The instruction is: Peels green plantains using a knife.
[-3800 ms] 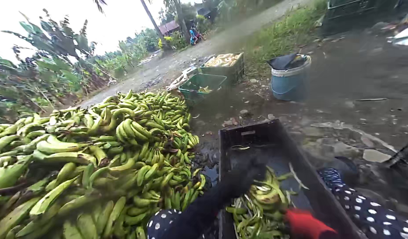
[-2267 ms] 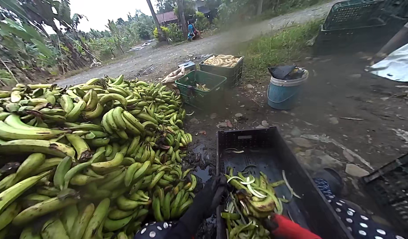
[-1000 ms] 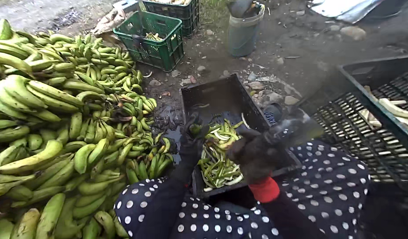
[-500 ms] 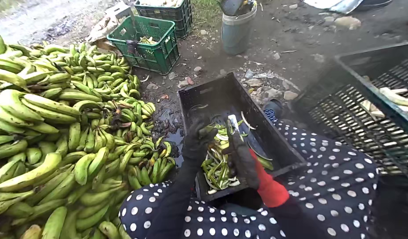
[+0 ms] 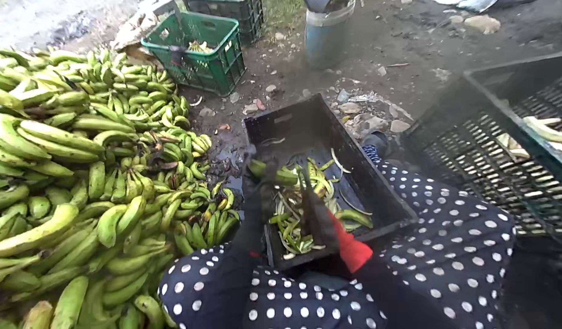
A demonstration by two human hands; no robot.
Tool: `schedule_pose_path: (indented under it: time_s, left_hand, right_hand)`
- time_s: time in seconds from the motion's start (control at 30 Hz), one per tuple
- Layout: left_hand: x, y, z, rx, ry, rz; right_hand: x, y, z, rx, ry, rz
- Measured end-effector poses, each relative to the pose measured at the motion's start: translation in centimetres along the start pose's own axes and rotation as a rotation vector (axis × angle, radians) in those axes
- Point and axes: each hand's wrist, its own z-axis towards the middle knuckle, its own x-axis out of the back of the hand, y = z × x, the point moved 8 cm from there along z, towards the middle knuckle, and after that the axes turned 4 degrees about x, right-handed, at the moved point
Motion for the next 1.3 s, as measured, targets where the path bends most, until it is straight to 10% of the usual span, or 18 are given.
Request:
schedule_pose_path:
  time_s: [0.13,0.37,0.7,0.87,1.07,1.3]
  left_hand:
    - [0.6,-2.7,1.2,0.184,-0.072,-0.252]
    - [1.2,-2.4,-0.3,0.366,-0.05,0.041]
    - [-3.9,0.7,-3.2,0.499,-0.126,0.084]
    - [-0.7,-3.1,0.2,0.271,-0.249,-0.31]
    - [3.3,-2.0,1.4,0.115,0.158,0.34]
    - [0.6,-3.2,-0.9,0.129,-0.193,0.372]
  right_hand:
    - [1.5,-4.9,1.4,0.259,-0.06,-0.467]
    - [-0.1,-6.6,0.6,0.174,-0.098,-1.291]
    - [1.4,-9.9,5.9,0.036,0.198,-1.122]
    - [2.6,-12.2,5.4,0.143,0.214,-1.061]
    - [-0.2,-9.4,1.4,0.189,0.04,-1.207]
    - [0.2,-8.7,3.6,0.084,0.076,-1.163]
